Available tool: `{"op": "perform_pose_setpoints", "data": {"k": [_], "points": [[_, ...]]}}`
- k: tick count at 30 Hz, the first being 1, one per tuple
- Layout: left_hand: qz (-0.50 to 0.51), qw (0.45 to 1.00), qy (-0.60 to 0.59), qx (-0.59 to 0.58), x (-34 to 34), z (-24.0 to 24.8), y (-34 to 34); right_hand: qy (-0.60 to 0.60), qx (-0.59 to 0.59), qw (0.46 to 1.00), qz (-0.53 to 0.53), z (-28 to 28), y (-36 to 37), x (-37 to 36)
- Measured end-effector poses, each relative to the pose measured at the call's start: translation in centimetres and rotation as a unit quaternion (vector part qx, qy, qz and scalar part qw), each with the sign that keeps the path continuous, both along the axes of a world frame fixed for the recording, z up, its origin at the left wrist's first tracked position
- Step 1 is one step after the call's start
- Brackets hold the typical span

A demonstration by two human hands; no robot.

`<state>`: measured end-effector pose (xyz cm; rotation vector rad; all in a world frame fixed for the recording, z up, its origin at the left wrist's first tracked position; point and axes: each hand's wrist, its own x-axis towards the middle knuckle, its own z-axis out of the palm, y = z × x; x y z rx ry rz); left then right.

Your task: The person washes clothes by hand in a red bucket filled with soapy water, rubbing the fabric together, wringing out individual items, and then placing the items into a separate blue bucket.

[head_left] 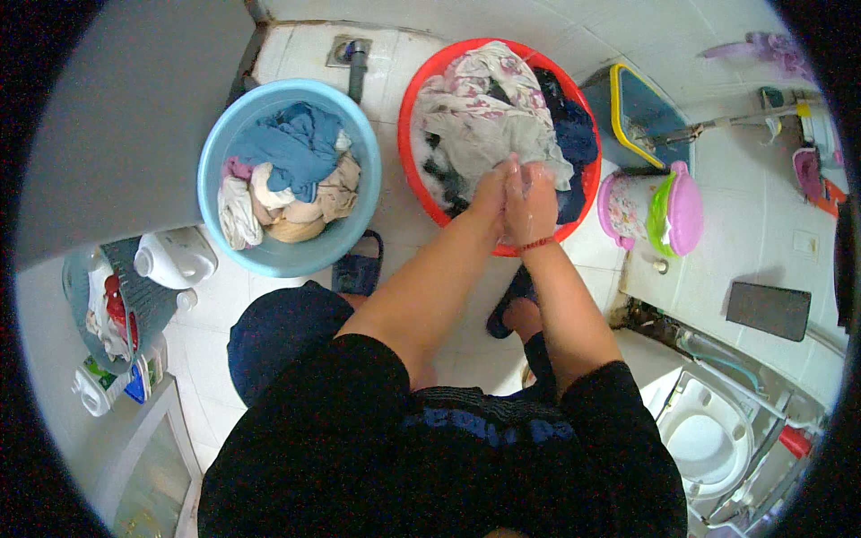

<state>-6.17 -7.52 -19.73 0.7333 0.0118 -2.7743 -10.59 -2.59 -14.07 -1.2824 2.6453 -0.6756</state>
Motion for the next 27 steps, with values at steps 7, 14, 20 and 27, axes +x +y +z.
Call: {"op": "perform_pose_setpoints", "data": {"k": [7,14,20,27], "points": [[-0.135,0.785,-0.381,-0.470,-0.3,-2.1,-0.4,-0.353,-0.093,0.916,-0.165,-9.3,1.3,-9.3],[-0.421,0.346,-0.362,-0.756,1.8,-7.7,0.9,0.029,0.369,0.918,0.146,-21.7,6.3,-4.9],[-0.512,0.464,-0.288,-0.663,1.0,-12.8,0.5,-0.143,0.398,0.905,0.040,-20.6,2.1,-9.3],[-0.130,0.981,-0.037,-0.142,-0.8,-6.9,0.1,-0.604,-0.154,0.776,-0.093,-8.1,4.8,-5.3]]}}
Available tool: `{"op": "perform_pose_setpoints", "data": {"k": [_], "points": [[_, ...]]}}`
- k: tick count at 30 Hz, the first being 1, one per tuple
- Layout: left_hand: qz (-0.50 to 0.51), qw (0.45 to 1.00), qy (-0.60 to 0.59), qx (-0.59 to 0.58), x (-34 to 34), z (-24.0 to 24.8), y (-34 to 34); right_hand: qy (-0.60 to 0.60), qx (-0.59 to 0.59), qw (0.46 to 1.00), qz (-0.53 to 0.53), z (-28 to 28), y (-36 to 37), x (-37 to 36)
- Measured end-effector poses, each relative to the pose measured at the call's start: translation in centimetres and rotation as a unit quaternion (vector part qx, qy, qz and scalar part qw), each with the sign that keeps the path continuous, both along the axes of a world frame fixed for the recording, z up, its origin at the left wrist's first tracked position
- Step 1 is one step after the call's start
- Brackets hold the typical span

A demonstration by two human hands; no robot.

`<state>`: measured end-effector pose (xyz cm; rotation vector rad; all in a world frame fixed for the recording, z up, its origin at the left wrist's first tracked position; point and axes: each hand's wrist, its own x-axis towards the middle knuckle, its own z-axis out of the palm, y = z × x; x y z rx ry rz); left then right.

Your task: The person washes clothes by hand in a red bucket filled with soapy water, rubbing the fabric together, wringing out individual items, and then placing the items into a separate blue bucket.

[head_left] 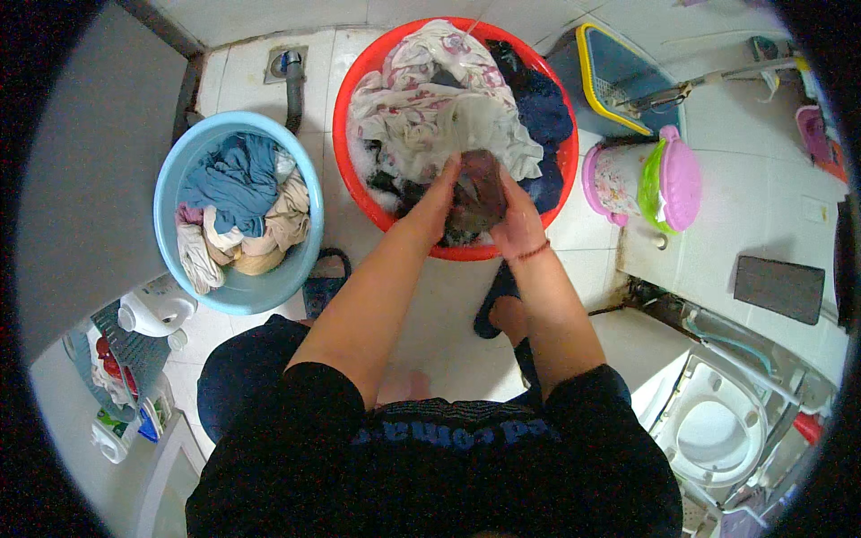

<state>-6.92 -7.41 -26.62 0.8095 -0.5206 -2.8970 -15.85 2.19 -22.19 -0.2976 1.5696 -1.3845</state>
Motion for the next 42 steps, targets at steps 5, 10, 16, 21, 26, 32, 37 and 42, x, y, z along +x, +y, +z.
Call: {"op": "perform_pose_setpoints", "data": {"k": [5,10,16,21,26,32,37,42], "points": [[-0.009,0.970,0.192,0.149,1.0,4.2,-1.6,0.571,-0.028,0.820,0.034,8.1,-1.2,7.7],[0.108,0.942,0.191,0.253,1.1,3.2,-0.5,0.719,0.059,0.672,0.165,10.0,-3.8,9.3],[0.151,0.983,-0.096,0.032,0.4,3.4,-0.5,0.563,0.231,0.757,0.237,2.7,-5.9,0.0],[-0.059,0.648,-0.418,-0.634,0.6,2.2,-1.1,0.676,0.217,0.695,0.109,-1.6,-2.4,-1.1],[-0.328,0.569,-0.299,-0.693,2.1,-1.3,-0.2,0.547,0.326,0.683,0.359,-7.0,0.5,3.0],[-0.108,0.837,-0.282,-0.457,1.2,-2.4,-0.1,0.138,0.340,0.916,0.162,-9.2,-2.1,-3.7],[0.012,0.980,-0.119,0.161,-1.3,-0.4,-0.9,0.128,0.012,0.986,0.105,1.2,0.8,-1.2],[-0.017,0.990,-0.054,0.126,0.0,4.3,-2.5,0.308,-0.082,0.912,0.257,11.9,0.8,1.0]]}}
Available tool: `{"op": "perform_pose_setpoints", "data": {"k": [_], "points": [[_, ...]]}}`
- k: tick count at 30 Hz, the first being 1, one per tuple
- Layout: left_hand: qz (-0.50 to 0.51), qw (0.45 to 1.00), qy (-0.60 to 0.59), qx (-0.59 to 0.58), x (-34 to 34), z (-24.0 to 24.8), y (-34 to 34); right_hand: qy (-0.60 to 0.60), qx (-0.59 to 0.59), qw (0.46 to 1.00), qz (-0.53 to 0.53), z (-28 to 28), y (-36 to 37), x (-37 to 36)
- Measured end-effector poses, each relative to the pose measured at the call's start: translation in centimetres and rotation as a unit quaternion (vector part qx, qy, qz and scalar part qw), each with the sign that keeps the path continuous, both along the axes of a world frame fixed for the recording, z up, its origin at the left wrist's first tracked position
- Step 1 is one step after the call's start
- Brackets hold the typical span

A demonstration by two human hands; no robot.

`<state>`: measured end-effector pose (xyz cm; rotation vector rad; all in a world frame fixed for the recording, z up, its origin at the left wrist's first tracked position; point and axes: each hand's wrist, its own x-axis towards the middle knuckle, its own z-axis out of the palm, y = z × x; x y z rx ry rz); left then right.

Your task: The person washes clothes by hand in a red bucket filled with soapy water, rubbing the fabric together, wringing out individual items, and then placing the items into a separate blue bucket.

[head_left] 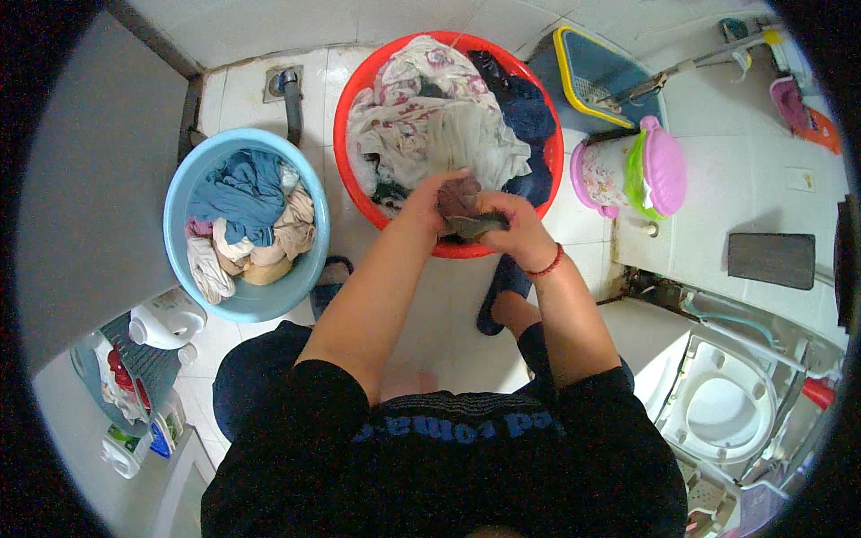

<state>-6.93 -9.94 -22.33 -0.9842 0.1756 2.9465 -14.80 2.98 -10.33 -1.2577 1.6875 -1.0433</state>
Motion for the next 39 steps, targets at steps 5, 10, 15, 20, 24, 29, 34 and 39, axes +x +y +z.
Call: {"op": "perform_pose_setpoints", "data": {"k": [5,10,15,20,24,29,34,39], "points": [[-0.134,0.977,0.164,-0.029,0.5,5.5,-0.5,-0.256,0.059,0.925,-0.276,1.9,-2.5,-1.3],[-0.246,0.925,0.158,-0.244,1.1,8.7,-1.6,0.122,0.060,0.961,-0.242,-0.1,-3.6,-2.1],[-0.380,0.811,0.194,-0.401,1.2,9.6,-0.1,-0.185,0.142,0.923,-0.307,1.3,-3.5,-3.4],[-0.159,0.949,0.208,-0.177,0.0,9.4,1.2,-0.505,-0.089,0.845,-0.149,3.1,-2.2,-3.1],[-0.122,0.953,0.270,0.067,0.3,10.2,1.1,-0.488,-0.021,0.864,-0.123,2.9,-2.1,-2.8],[-0.106,0.951,0.231,0.175,1.1,11.6,1.8,-0.412,-0.024,0.882,-0.227,3.2,-3.2,-3.9],[-0.163,0.961,0.220,-0.025,-0.3,9.5,1.8,-0.395,0.049,0.860,-0.319,2.1,-4.4,-5.4],[-0.321,0.770,-0.018,-0.550,-0.2,8.0,0.3,-0.048,0.121,0.939,-0.319,-3.6,-7.9,-4.4]]}}
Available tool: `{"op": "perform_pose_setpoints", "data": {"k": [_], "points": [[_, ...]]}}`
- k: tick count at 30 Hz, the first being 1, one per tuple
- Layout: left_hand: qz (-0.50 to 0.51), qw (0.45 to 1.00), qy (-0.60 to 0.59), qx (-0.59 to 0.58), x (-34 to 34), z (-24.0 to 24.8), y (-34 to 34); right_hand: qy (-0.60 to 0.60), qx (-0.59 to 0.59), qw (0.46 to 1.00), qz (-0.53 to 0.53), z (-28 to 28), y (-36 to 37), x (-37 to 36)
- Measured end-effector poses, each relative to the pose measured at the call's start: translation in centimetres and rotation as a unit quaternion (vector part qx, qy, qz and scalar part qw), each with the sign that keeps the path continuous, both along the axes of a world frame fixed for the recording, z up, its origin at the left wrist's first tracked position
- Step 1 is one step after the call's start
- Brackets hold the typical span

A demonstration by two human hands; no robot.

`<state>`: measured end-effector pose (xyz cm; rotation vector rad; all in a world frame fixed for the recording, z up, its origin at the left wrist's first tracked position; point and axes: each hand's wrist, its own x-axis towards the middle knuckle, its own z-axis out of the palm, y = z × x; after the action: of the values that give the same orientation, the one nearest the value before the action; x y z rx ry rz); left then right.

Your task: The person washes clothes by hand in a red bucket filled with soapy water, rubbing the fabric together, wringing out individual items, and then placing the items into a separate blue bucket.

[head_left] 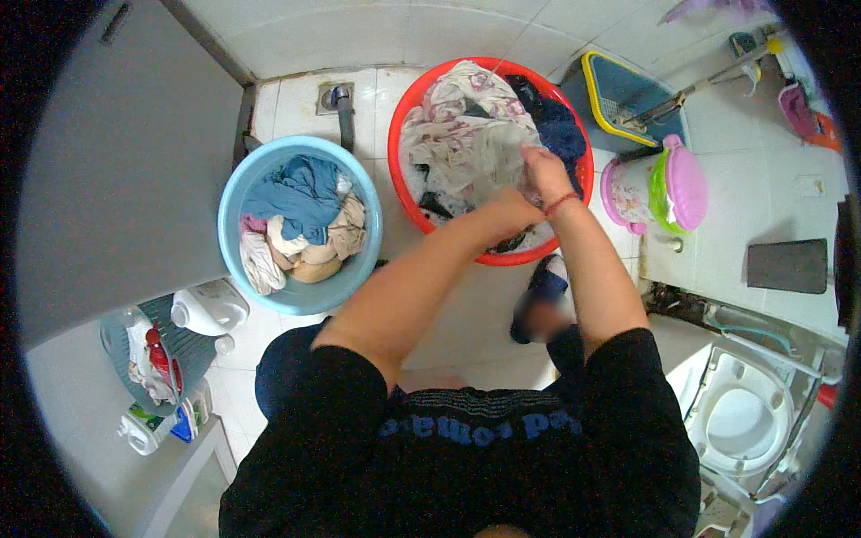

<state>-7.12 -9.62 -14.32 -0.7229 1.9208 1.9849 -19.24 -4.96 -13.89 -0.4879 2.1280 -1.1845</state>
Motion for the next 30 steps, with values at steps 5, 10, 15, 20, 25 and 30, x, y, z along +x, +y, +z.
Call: {"op": "perform_pose_setpoints", "data": {"k": [5,10,15,20,25,30], "points": [[-0.192,0.893,-0.043,-0.404,5.5,3.5,-8.3,-0.112,-0.084,0.988,0.059,-6.1,-4.1,3.3],[-0.064,0.900,-0.094,-0.421,18.8,5.8,-17.7,0.290,0.167,0.938,0.091,-8.9,-3.5,-1.7],[-0.165,0.760,-0.355,-0.519,26.5,4.3,-20.3,0.359,0.251,0.882,0.173,-13.3,-1.3,1.1],[-0.194,0.787,-0.125,-0.572,20.2,2.0,-19.1,0.217,0.177,0.896,0.344,-12.2,1.9,5.7],[-0.279,0.809,0.161,-0.492,7.7,-1.5,-11.6,0.180,-0.024,0.894,0.409,-1.9,5.1,4.8],[-0.140,0.974,0.134,-0.114,1.7,0.6,-5.4,0.187,-0.223,0.917,0.272,10.6,5.6,0.7]]}}
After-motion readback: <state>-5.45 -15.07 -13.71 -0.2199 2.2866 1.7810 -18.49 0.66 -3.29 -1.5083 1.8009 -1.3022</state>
